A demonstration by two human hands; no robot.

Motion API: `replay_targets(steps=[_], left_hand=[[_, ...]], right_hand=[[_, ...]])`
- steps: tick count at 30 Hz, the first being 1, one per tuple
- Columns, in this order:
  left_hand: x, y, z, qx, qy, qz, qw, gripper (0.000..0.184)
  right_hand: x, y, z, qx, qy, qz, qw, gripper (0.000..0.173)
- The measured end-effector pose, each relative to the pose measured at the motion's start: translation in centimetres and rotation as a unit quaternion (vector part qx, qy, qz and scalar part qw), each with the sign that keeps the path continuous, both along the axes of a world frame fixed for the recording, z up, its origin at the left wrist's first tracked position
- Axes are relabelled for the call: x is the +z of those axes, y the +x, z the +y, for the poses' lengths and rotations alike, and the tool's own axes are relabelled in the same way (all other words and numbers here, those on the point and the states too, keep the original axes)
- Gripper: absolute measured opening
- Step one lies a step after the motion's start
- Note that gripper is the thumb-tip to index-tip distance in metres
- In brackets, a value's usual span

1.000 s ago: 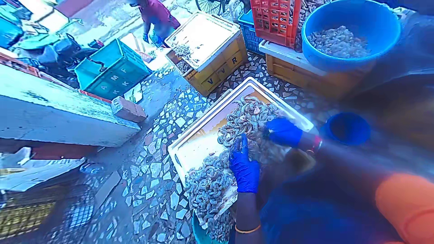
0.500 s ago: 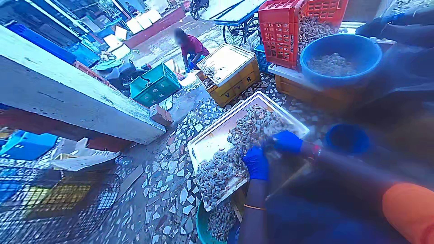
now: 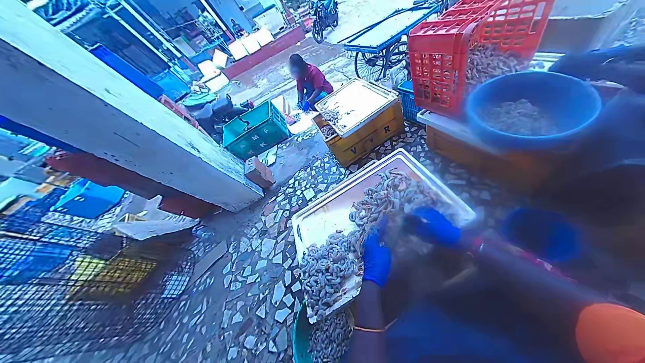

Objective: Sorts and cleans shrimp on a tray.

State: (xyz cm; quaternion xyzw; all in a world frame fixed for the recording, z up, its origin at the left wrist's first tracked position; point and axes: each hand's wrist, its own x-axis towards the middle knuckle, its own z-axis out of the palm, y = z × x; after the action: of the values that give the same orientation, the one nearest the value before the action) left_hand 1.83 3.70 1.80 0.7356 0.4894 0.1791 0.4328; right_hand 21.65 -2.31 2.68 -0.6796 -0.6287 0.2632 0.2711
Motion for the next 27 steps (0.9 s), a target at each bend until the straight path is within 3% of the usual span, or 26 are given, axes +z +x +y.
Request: replay_targets(steps=[3,7,9,12,14,16,18,19,20,22,23,24,27], left_hand=[[-0.3,1.0,-0.3,0.016,-0.032,0.025,0.999,0.048],[-1.7,2.1,0.0,0.065,-0.067,-0.149,0.984,0.04],[-1.4,2.2,0.2,0.044,-0.086,-0.165,0.982,0.042],[-0.5,1.9,0.3,0.024,-0.072,-0.051,0.996,0.033],[0.1,2.0,0.2,0.009,-0.041,0.085,0.996,0.035],[0.8,2.0,0.1,0.008,-0.003,0.183,0.983,0.039],[0.7,1.3,0.3,0.018,0.006,0.22,0.975,0.041],[0.4,0.8,0.5,0.029,-0.002,0.208,0.978,0.041],[0.3,0.3,0.6,0.043,-0.009,0.176,0.984,0.038],[0.5,-0.3,0.4,0.076,-0.016,0.069,0.995,0.032],[0.4,-0.3,0.2,0.089,-0.017,-0.005,0.996,0.029],[0.2,-0.3,0.0,0.094,-0.021,-0.085,0.992,0.028],[-0.8,0.6,-0.7,0.082,-0.026,-0.254,0.963,0.034]], right_hand=[[0.6,-0.8,1.9,0.062,-0.004,-0.009,0.998,0.041],[0.4,-0.6,2.9,0.074,-0.033,0.017,0.997,0.043],[0.3,-0.2,2.9,0.079,-0.041,0.019,0.996,0.043],[0.4,-0.4,2.8,0.077,-0.049,0.011,0.996,0.042],[0.7,-0.9,2.3,0.045,-0.063,0.06,0.995,0.037],[1.3,-1.6,1.6,-0.02,-0.078,0.224,0.971,0.032],[2.1,-1.7,1.1,-0.059,-0.083,0.365,0.925,0.029],[2.3,-1.4,1.0,-0.061,-0.079,0.377,0.921,0.027],[2.5,-0.9,1.0,-0.047,-0.085,0.323,0.941,0.029],[2.2,0.1,1.2,0.019,-0.123,0.068,0.99,0.04],[1.6,0.2,1.4,0.042,-0.13,-0.016,0.991,0.045],[0.9,-0.1,1.4,0.052,-0.114,-0.031,0.992,0.045],[0.2,-1.6,1.1,0.051,-0.055,0.082,0.994,0.039]])
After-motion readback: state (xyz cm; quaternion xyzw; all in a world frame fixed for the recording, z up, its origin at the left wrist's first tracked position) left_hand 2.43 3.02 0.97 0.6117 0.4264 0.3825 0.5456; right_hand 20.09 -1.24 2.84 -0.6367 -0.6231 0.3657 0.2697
